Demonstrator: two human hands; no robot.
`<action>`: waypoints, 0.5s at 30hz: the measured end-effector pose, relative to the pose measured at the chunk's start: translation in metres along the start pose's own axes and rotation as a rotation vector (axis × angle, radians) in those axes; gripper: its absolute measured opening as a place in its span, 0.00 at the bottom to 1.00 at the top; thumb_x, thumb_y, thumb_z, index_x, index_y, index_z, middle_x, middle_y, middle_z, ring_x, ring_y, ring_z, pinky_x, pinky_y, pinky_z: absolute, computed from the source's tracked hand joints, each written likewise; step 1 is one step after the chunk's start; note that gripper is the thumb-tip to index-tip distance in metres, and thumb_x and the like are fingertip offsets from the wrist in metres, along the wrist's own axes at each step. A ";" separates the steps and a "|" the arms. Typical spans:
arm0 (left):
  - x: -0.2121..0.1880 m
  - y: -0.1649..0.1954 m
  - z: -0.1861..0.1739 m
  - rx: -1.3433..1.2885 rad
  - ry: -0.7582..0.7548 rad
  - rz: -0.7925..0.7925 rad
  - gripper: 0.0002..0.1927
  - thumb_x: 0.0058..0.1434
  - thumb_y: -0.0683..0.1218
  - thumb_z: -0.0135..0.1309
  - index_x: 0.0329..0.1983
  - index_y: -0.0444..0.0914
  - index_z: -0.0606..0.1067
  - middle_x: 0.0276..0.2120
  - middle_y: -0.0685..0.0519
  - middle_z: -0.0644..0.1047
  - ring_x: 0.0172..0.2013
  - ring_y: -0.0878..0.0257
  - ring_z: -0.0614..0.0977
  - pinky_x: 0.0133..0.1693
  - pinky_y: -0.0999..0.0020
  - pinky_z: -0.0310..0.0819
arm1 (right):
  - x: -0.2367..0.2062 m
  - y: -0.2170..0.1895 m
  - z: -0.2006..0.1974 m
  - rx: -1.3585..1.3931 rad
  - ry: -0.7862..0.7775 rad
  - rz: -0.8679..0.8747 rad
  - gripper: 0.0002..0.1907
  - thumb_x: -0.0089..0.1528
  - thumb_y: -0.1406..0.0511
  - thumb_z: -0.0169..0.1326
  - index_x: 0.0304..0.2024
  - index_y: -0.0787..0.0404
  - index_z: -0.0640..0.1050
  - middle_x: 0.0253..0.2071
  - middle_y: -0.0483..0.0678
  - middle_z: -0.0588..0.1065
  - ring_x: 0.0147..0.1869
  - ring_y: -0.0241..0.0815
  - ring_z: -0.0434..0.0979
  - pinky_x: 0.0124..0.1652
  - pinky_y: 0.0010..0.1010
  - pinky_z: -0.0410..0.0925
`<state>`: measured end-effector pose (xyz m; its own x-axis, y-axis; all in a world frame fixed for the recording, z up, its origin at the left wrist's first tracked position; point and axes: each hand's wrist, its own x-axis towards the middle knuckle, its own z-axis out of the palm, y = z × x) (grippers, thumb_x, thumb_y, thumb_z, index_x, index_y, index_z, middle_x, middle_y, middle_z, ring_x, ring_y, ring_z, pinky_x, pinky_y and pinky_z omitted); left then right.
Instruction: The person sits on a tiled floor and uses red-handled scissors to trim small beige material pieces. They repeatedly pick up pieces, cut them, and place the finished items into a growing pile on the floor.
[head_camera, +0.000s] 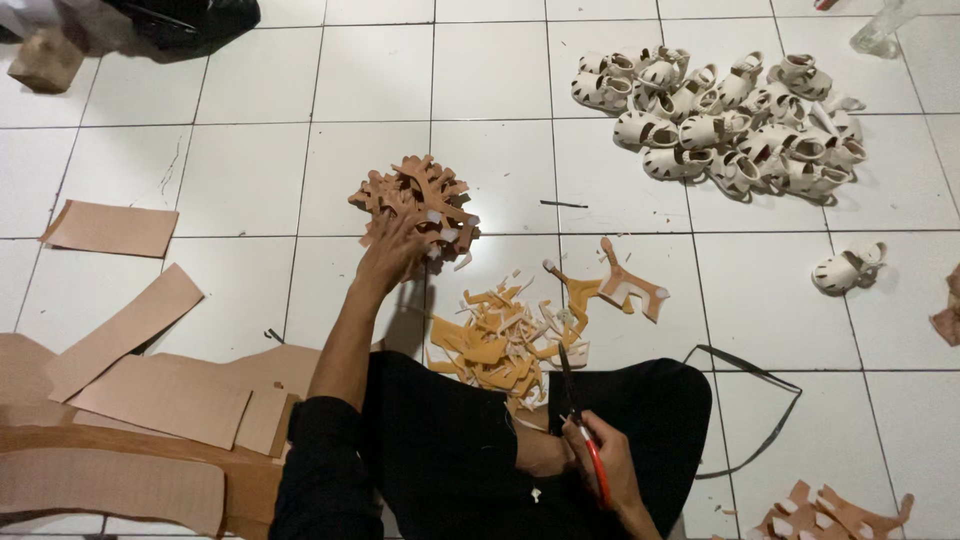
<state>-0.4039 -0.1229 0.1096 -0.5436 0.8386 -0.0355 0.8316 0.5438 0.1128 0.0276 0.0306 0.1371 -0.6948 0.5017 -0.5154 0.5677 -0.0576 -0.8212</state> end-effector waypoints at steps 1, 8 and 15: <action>-0.008 -0.008 0.014 -0.078 0.138 -0.076 0.16 0.55 0.40 0.61 0.48 0.43 0.79 0.65 0.45 0.69 0.70 0.47 0.62 0.69 0.45 0.50 | 0.003 0.000 0.000 -0.029 0.007 -0.027 0.17 0.63 0.57 0.56 0.30 0.64 0.79 0.18 0.41 0.68 0.23 0.31 0.63 0.24 0.26 0.59; -0.016 -0.020 0.074 -0.740 0.349 -0.765 0.20 0.65 0.51 0.59 0.48 0.30 0.76 0.46 0.35 0.79 0.48 0.41 0.82 0.51 0.54 0.77 | 0.039 -0.006 0.015 -0.084 -0.045 -0.056 0.14 0.63 0.59 0.57 0.34 0.64 0.80 0.21 0.41 0.71 0.25 0.30 0.65 0.26 0.25 0.63; 0.019 -0.054 0.084 -0.760 0.531 -0.909 0.20 0.62 0.51 0.63 0.41 0.29 0.73 0.37 0.37 0.80 0.39 0.43 0.82 0.44 0.52 0.76 | 0.079 -0.032 0.035 -0.179 -0.051 0.061 0.14 0.64 0.60 0.59 0.36 0.67 0.81 0.22 0.46 0.71 0.27 0.32 0.65 0.27 0.27 0.62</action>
<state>-0.4498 -0.1338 0.0193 -0.9994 -0.0292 -0.0210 -0.0344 0.6071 0.7939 -0.0605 0.0415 0.1139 -0.6754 0.4574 -0.5785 0.6759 0.0700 -0.7337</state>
